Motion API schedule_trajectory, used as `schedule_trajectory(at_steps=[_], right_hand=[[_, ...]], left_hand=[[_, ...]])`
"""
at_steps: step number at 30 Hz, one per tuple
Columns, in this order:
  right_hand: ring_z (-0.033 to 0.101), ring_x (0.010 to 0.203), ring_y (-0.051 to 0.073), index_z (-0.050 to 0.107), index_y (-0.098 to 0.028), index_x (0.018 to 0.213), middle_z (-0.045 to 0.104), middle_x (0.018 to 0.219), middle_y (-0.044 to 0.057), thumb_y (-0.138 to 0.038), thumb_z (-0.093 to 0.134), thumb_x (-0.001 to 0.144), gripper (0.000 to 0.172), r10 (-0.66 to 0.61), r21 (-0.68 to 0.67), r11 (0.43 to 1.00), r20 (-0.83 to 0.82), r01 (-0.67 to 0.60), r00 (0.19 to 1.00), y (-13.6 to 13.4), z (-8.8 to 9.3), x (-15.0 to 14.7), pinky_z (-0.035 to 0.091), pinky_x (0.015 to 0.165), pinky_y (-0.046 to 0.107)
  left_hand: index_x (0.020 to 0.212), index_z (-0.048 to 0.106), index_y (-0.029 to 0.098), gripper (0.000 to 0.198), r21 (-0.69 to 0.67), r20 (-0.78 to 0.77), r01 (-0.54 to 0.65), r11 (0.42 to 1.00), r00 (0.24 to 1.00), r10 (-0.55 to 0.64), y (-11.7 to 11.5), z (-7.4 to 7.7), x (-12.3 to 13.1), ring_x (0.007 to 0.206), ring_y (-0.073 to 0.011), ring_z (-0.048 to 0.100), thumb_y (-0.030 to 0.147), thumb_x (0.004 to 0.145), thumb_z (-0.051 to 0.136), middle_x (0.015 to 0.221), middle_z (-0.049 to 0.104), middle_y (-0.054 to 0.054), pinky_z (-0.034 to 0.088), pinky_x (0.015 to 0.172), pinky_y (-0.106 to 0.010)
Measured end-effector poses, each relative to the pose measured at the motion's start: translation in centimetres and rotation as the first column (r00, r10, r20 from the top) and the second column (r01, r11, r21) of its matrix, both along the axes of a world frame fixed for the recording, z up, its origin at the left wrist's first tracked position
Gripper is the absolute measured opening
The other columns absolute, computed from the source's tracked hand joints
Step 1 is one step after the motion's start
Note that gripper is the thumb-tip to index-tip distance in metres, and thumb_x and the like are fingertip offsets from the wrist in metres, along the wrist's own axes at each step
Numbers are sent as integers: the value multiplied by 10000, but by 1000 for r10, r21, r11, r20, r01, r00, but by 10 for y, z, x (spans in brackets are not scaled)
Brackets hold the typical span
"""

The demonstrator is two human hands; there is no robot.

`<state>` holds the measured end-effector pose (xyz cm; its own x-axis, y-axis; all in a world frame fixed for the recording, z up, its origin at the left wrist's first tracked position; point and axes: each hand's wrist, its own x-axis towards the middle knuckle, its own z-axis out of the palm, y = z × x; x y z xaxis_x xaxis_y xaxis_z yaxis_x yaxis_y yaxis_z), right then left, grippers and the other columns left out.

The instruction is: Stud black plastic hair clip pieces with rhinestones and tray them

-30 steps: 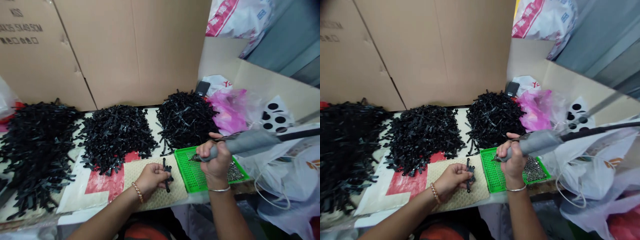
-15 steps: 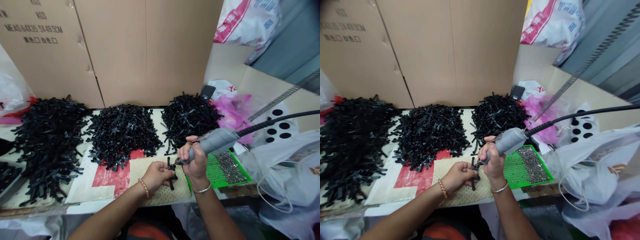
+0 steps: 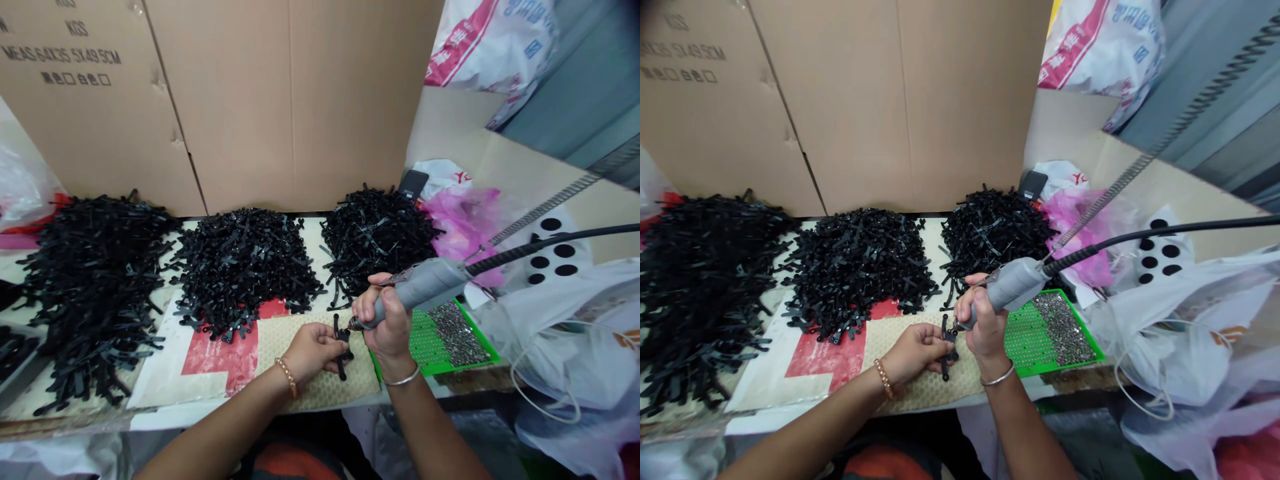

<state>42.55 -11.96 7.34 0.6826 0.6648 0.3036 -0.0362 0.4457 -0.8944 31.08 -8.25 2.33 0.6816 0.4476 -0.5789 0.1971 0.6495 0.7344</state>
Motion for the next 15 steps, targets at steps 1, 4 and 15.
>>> schedule_trajectory(at_steps=[1, 4, 15], right_hand=[[314, 341, 139, 515, -264, 889, 347, 429, -65, -481, 548, 831, 227, -3, -4, 1000, 7, 3, 1000, 0, 0, 0, 338, 369, 284], [325, 344, 142, 522, -271, 895, 348, 437, -63, -463, 547, 848, 199, 3, 15, 1000, 16, -3, 1000, 0, -3, 0, 341, 369, 283], [324, 354, 136, 570, -273, 909, 383, 449, -53, -441, 586, 851, 178, 39, 57, 998, -4, -39, 999, -1, -9, 0, 331, 386, 281]], left_hand=[[715, 529, 133, 366, 1, -3, -1, 1000, 1000, 1, 0, 1, 0, 562, -155, 649, 261, 568, 839, 605, 650, -35, 502, 489, -221], [720, 524, 133, 351, 0, -7, 1, 1000, 1000, -1, 0, 2, 0, 561, -151, 649, 242, 584, 829, 604, 650, -32, 503, 489, -218], [737, 547, 120, 361, 2, 17, 16, 1000, 1000, -16, 0, -4, 0, 564, -148, 649, 270, 572, 831, 615, 655, -32, 508, 485, -214]])
